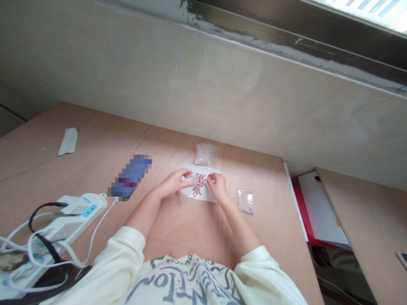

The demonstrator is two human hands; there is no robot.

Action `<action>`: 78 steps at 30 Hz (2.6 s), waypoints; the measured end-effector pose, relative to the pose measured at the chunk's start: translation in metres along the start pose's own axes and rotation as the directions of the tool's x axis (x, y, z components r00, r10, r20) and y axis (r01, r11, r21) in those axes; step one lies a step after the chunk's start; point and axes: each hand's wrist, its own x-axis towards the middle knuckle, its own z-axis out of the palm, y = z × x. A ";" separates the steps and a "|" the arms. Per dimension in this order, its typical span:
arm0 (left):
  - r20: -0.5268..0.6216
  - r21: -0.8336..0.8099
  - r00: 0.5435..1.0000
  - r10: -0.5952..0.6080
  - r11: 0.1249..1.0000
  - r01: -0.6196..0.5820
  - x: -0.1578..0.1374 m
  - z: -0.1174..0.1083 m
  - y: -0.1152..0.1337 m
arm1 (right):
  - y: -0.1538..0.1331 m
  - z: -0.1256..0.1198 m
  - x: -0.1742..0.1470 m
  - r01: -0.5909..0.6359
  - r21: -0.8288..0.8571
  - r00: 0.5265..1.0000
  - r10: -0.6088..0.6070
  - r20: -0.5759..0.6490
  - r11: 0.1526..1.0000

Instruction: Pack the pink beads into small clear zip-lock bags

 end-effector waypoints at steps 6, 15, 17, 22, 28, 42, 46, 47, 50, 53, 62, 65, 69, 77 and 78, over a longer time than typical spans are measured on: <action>-0.007 -0.013 1.000 -0.013 1.000 0.013 0.003 0.000 -0.001 | 0.009 0.006 0.004 0.044 -0.037 0.996 -0.041 0.076 0.998; -0.021 -0.018 1.000 0.008 1.000 -0.008 0.004 0.001 -0.006 | 0.011 0.002 0.003 0.083 -0.051 0.992 -0.077 0.103 0.995; -0.023 -0.015 1.000 0.017 1.000 -0.017 0.005 0.003 -0.007 | 0.013 0.002 0.002 0.081 -0.048 0.992 -0.076 0.096 0.996; -0.041 0.018 0.999 -0.004 1.000 0.005 0.008 0.007 -0.008 | 0.012 0.001 0.001 0.068 -0.046 0.995 -0.064 0.082 0.997; -0.064 0.049 0.996 -0.063 0.997 0.066 0.006 0.010 0.000 | 0.011 -0.001 0.000 0.053 -0.006 0.996 -0.052 0.067 0.999; 0.008 0.023 1.000 0.001 1.000 -0.001 0.006 0.014 0.003 | -0.035 -0.018 0.003 -0.046 0.373 0.996 0.013 0.089 0.927; 0.038 -0.005 0.998 0.046 0.999 -0.046 0.006 0.014 0.004 | -0.050 -0.018 -0.001 -0.021 0.347 0.975 -0.058 0.217 0.938; 0.038 -0.004 0.998 0.058 0.998 -0.058 0.006 0.013 0.005 | -0.052 -0.018 -0.003 -0.025 0.334 0.969 -0.060 0.240 0.942; 0.032 -0.003 0.996 0.088 0.996 -0.088 0.004 0.013 0.006 | -0.055 -0.021 -0.010 -0.031 0.313 0.947 -0.072 0.313 0.949; -0.002 -0.029 0.997 0.077 0.997 -0.077 0.001 0.013 0.008 | -0.058 -0.028 -0.018 0.011 0.302 0.942 -0.112 0.318 0.953; 0.041 -0.309 0.999 0.034 0.951 -0.019 -0.005 0.000 0.016 | -0.052 -0.037 -0.033 0.015 0.416 0.981 -0.093 0.169 0.909; 0.074 -0.312 0.997 0.035 0.950 -0.010 -0.007 -0.005 0.019 | -0.048 -0.036 -0.033 -0.066 0.532 0.991 -0.006 0.132 0.844; 0.090 -0.314 0.996 0.012 0.949 0.017 -0.008 -0.008 0.027 | -0.041 -0.035 -0.033 -0.155 0.540 0.986 0.097 0.133 0.828; -0.033 -0.019 0.989 0.142 0.990 -0.142 -0.004 -0.008 0.034 | -0.049 -0.038 -0.034 -0.052 0.393 0.998 0.041 0.036 0.918; -0.060 0.020 0.986 0.157 0.988 -0.156 -0.004 -0.007 0.033 | -0.051 -0.038 -0.035 -0.035 0.377 0.999 0.033 0.011 0.925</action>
